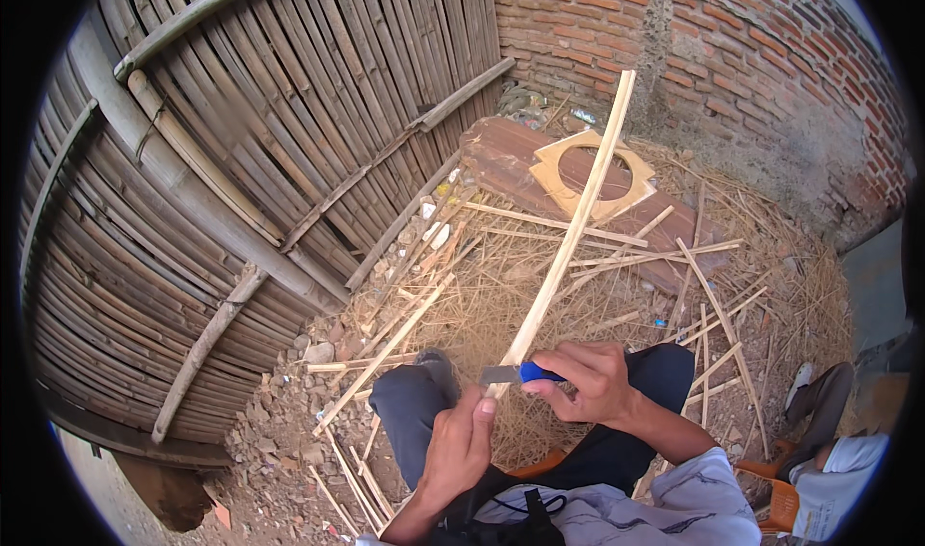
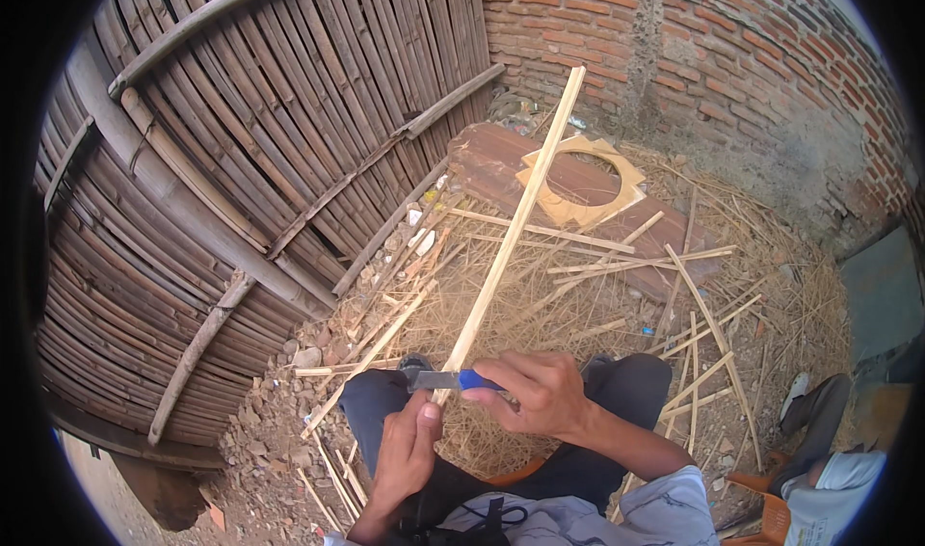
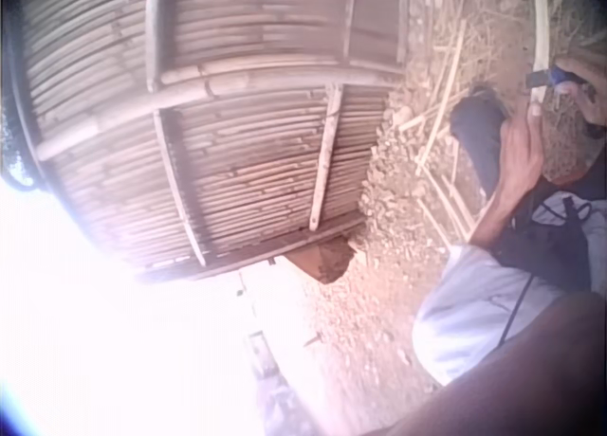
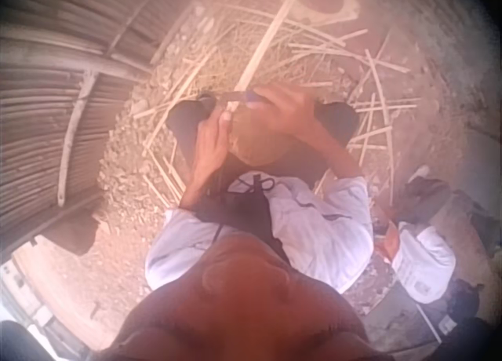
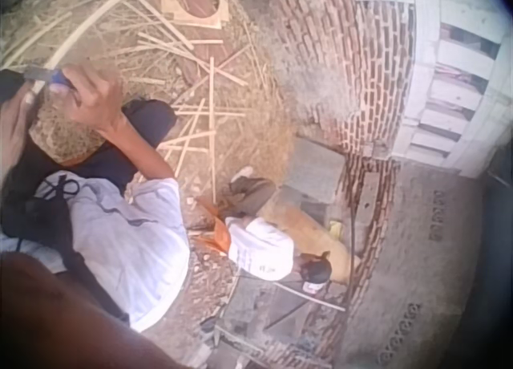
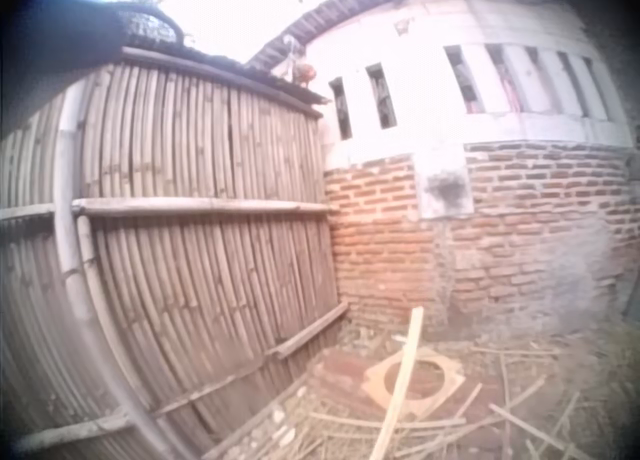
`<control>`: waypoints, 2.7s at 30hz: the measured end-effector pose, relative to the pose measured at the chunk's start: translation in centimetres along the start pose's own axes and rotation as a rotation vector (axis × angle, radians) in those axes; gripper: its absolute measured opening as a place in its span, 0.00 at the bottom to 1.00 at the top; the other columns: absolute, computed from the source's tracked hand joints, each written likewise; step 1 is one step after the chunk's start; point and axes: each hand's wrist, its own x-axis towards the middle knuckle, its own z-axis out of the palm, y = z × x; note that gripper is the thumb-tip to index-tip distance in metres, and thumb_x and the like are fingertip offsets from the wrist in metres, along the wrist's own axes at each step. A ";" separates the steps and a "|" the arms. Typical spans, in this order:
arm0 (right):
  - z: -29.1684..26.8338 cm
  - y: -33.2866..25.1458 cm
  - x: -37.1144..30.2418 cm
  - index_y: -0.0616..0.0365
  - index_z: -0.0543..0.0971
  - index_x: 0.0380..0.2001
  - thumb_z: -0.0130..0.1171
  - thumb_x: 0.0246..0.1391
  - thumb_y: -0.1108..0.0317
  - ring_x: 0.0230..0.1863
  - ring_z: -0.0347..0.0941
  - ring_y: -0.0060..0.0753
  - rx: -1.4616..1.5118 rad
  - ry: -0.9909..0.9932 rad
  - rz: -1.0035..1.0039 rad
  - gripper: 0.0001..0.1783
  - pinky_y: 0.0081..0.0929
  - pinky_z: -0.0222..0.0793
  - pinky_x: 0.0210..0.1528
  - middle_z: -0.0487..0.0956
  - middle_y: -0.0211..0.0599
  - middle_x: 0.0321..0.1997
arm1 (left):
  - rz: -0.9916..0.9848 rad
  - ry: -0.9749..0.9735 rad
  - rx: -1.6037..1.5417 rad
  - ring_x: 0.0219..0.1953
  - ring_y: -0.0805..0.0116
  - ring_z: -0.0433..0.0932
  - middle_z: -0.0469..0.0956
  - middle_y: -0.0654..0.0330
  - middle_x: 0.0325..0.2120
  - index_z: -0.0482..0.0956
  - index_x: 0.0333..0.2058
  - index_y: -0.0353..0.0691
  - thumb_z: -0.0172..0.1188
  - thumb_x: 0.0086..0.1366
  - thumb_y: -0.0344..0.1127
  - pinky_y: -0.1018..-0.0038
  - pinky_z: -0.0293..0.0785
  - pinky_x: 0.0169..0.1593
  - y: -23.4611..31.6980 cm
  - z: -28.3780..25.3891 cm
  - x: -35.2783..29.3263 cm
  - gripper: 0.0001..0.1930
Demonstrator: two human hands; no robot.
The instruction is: The person sits on the ground and uses a utility knife to shave and smooth a long, thin bamboo strip. They repeatedly scrape along the length of the strip, rotating it to work different sides, and discard small shavings onto the ground.
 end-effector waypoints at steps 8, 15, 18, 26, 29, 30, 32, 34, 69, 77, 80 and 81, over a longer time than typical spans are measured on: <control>-2.6 5.1 1.6 0.61 0.86 0.39 0.72 0.62 0.59 0.25 0.82 0.35 -0.185 0.419 0.232 0.15 0.29 0.76 0.29 0.85 0.40 0.28 | -0.043 -0.072 -0.026 0.22 0.50 0.74 0.71 0.50 0.19 0.72 0.38 0.34 0.44 0.84 0.41 0.57 0.68 0.31 -1.4 -0.4 -1.8 0.17; -2.9 2.9 0.5 0.64 0.85 0.37 0.73 0.62 0.58 0.22 0.81 0.38 -0.053 0.229 0.114 0.17 0.28 0.73 0.25 0.84 0.41 0.27 | -0.065 -0.083 -0.145 0.23 0.60 0.68 0.69 0.54 0.20 0.70 0.37 0.34 0.43 0.85 0.43 0.62 0.68 0.33 -2.2 -0.9 -0.7 0.19; -0.7 1.6 -0.3 0.61 0.85 0.37 0.76 0.58 0.57 0.22 0.81 0.37 0.009 0.116 0.037 0.17 0.30 0.74 0.24 0.84 0.38 0.27 | -0.039 -0.144 -0.244 0.25 0.64 0.66 0.67 0.57 0.21 0.70 0.37 0.35 0.41 0.85 0.46 0.66 0.66 0.34 -2.2 -0.7 -0.2 0.21; 0.8 -0.2 -0.9 0.59 0.86 0.39 0.77 0.56 0.58 0.22 0.81 0.36 0.083 0.028 0.029 0.16 0.30 0.74 0.23 0.85 0.37 0.28 | -0.131 -0.286 -0.555 0.26 0.74 0.59 0.62 0.67 0.25 0.70 0.37 0.39 0.36 0.87 0.52 0.73 0.59 0.33 -2.2 0.1 0.3 0.25; 0.9 0.8 -0.6 0.60 0.86 0.40 0.75 0.59 0.59 0.22 0.82 0.38 0.021 0.103 0.059 0.16 0.31 0.74 0.24 0.85 0.38 0.29 | -0.143 -0.306 -0.513 0.26 0.76 0.58 0.61 0.68 0.25 0.69 0.36 0.40 0.34 0.87 0.54 0.74 0.57 0.32 -3.1 0.4 0.3 0.26; 0.9 2.2 -0.7 0.61 0.86 0.40 0.74 0.60 0.59 0.22 0.82 0.38 -0.009 0.188 0.087 0.15 0.31 0.75 0.25 0.85 0.38 0.29 | -0.158 -0.319 -0.514 0.25 0.77 0.56 0.60 0.70 0.24 0.68 0.36 0.41 0.35 0.86 0.56 0.75 0.54 0.31 -3.2 0.3 0.0 0.26; -0.5 4.7 0.0 0.62 0.86 0.41 0.72 0.63 0.60 0.23 0.82 0.37 -0.054 0.288 0.222 0.14 0.31 0.75 0.27 0.85 0.40 0.28 | -0.198 -0.342 -0.520 0.23 0.80 0.52 0.57 0.72 0.22 0.67 0.36 0.43 0.35 0.85 0.60 0.77 0.49 0.29 -3.6 0.2 -1.0 0.27; -2.8 6.9 0.8 0.63 0.85 0.41 0.69 0.66 0.61 0.25 0.82 0.34 -0.106 0.302 0.397 0.14 0.30 0.74 0.30 0.85 0.41 0.27 | -0.223 -0.349 -0.578 0.23 0.80 0.52 0.56 0.72 0.21 0.67 0.35 0.43 0.35 0.85 0.60 0.77 0.49 0.29 -4.5 -0.1 -2.4 0.27; -1.4 6.6 2.2 0.60 0.86 0.40 0.72 0.62 0.56 0.22 0.80 0.36 -0.231 0.397 0.156 0.16 0.32 0.73 0.26 0.83 0.39 0.28 | -0.105 -0.087 0.005 0.20 0.61 0.68 0.67 0.57 0.18 0.72 0.35 0.35 0.39 0.85 0.45 0.65 0.66 0.30 -2.1 -0.7 -1.4 0.23; -4.7 6.0 2.1 0.65 0.85 0.41 0.71 0.64 0.59 0.27 0.82 0.37 -0.097 0.238 0.256 0.17 0.29 0.75 0.31 0.85 0.43 0.30 | -0.159 -0.093 -0.081 0.23 0.60 0.72 0.70 0.56 0.20 0.71 0.36 0.36 0.40 0.86 0.45 0.64 0.69 0.33 -4.1 -2.6 -2.0 0.21; -1.5 3.9 0.8 0.63 0.85 0.39 0.73 0.61 0.60 0.29 0.86 0.39 0.051 0.101 0.133 0.16 0.30 0.79 0.29 0.87 0.43 0.32 | -0.161 -0.228 -0.346 0.23 0.70 0.63 0.63 0.65 0.21 0.69 0.35 0.39 0.37 0.86 0.51 0.70 0.61 0.31 -4.9 -1.9 -1.0 0.24; -0.8 3.1 0.4 0.62 0.86 0.39 0.74 0.60 0.60 0.29 0.87 0.41 0.095 0.038 0.125 0.15 0.31 0.80 0.29 0.87 0.43 0.33 | -0.169 -0.264 -0.440 0.23 0.75 0.58 0.59 0.69 0.21 0.69 0.34 0.41 0.37 0.86 0.54 0.74 0.56 0.29 -4.7 -1.5 -0.6 0.25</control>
